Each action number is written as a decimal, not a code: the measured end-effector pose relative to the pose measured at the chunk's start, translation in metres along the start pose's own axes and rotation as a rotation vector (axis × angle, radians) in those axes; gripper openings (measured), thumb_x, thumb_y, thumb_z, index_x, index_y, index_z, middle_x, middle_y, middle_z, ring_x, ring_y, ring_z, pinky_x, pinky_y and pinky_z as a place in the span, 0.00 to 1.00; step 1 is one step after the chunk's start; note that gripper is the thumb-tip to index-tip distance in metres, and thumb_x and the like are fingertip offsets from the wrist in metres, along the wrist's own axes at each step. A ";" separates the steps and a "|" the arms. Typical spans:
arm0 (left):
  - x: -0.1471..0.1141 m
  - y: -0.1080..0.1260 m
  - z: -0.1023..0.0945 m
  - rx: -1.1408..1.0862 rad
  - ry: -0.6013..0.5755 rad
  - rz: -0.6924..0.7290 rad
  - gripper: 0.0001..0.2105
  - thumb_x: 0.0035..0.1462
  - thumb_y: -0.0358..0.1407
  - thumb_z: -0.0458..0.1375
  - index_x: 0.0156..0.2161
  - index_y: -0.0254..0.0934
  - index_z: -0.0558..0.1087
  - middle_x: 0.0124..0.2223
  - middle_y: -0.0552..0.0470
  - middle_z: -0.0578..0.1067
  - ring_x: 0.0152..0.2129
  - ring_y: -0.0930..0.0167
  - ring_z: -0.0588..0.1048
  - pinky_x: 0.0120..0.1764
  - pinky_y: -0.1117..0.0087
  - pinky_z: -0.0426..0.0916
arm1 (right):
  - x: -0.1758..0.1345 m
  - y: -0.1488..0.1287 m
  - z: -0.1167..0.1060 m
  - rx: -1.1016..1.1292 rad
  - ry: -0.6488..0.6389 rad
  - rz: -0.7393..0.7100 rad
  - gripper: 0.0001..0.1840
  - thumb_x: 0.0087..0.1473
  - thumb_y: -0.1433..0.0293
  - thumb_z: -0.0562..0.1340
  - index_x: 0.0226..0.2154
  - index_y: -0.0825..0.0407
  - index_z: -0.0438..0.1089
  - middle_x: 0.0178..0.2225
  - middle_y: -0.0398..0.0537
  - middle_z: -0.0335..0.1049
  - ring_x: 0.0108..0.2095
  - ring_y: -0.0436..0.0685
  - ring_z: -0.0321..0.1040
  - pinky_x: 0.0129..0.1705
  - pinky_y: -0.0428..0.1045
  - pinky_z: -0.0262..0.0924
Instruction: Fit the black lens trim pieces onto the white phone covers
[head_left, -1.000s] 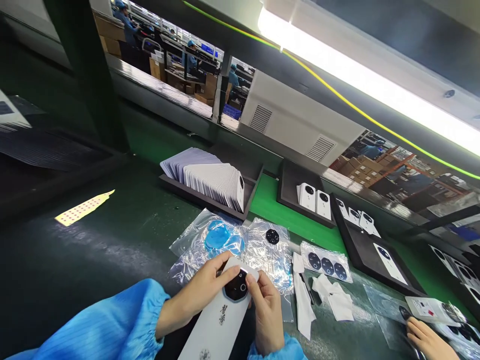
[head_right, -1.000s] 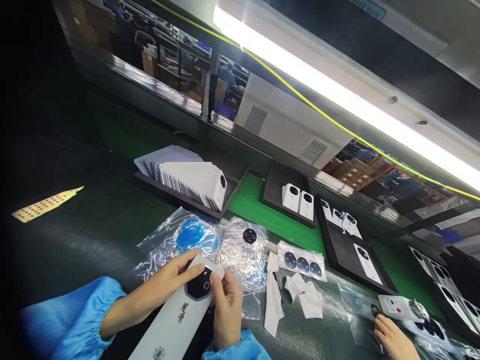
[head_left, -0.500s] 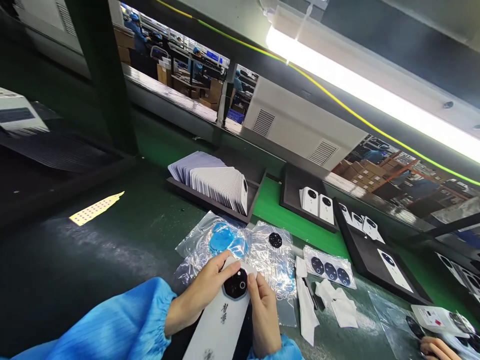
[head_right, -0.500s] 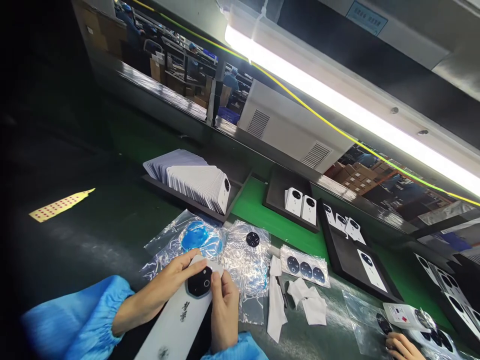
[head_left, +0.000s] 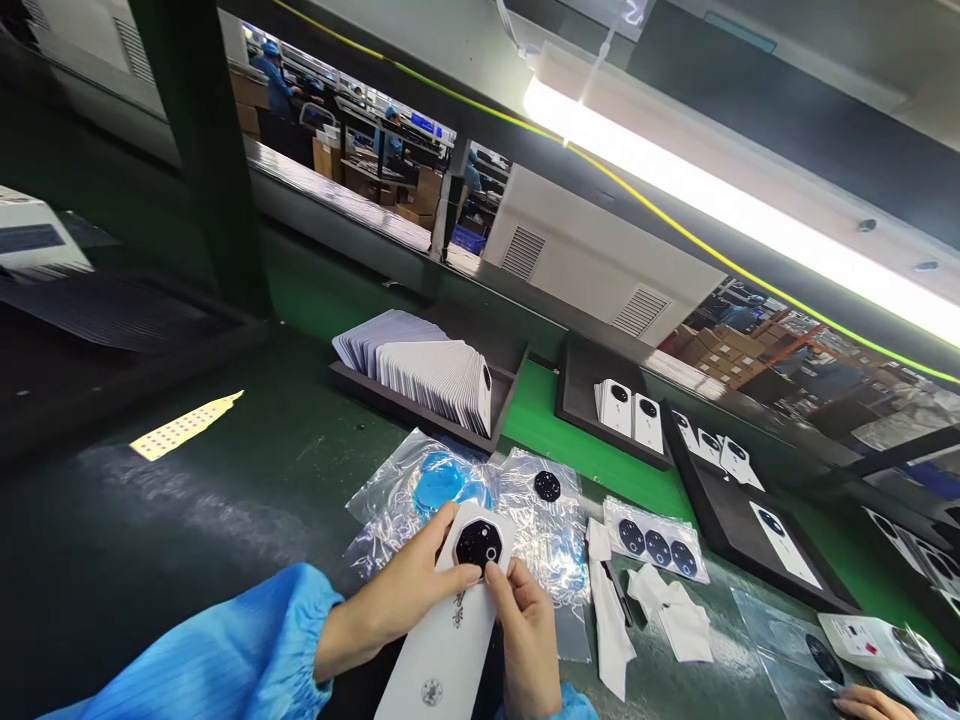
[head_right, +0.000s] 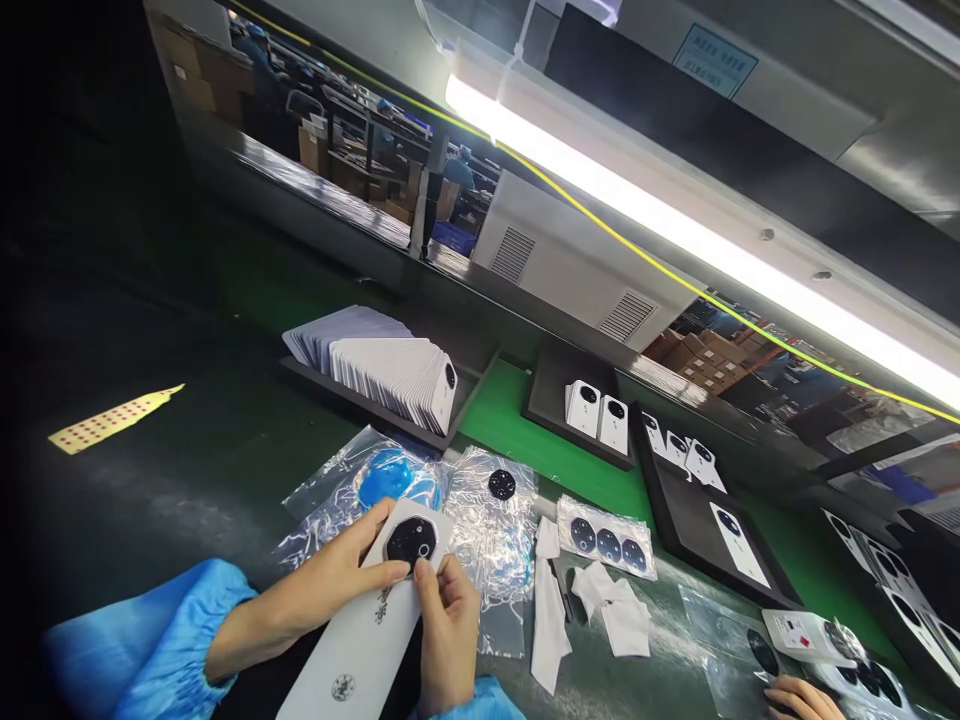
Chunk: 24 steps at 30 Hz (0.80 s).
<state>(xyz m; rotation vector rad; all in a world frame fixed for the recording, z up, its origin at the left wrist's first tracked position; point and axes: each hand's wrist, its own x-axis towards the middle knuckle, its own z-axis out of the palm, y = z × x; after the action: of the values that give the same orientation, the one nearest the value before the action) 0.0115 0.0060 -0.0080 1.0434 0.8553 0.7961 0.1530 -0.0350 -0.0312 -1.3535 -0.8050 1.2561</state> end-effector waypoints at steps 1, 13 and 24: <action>-0.001 0.003 -0.002 -0.009 -0.030 -0.023 0.14 0.47 0.36 0.61 0.40 0.40 0.67 0.38 0.55 0.74 0.39 0.65 0.72 0.37 0.69 0.67 | -0.001 -0.001 0.000 0.000 -0.003 0.005 0.24 0.39 0.48 0.70 0.25 0.52 0.69 0.22 0.41 0.65 0.24 0.50 0.61 0.27 0.45 0.58; 0.013 -0.007 -0.005 -0.101 -0.001 0.044 0.19 0.45 0.51 0.64 0.30 0.37 0.68 0.30 0.55 0.74 0.31 0.67 0.73 0.33 0.70 0.66 | 0.003 -0.010 -0.004 -0.036 -0.068 0.013 0.21 0.45 0.50 0.67 0.28 0.51 0.71 0.22 0.42 0.69 0.26 0.54 0.66 0.28 0.47 0.61; 0.015 0.017 -0.018 -0.120 0.348 0.239 0.18 0.45 0.50 0.62 0.34 0.39 0.66 0.34 0.53 0.75 0.30 0.66 0.75 0.29 0.70 0.69 | -0.019 -0.005 0.009 -0.982 -0.036 -0.753 0.31 0.40 0.58 0.72 0.48 0.45 0.67 0.62 0.56 0.58 0.53 0.71 0.65 0.43 0.56 0.67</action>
<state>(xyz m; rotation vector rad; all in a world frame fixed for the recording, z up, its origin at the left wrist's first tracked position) -0.0005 0.0308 -0.0002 0.9240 0.9720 1.2422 0.1406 -0.0499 -0.0208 -1.5007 -1.8802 0.2450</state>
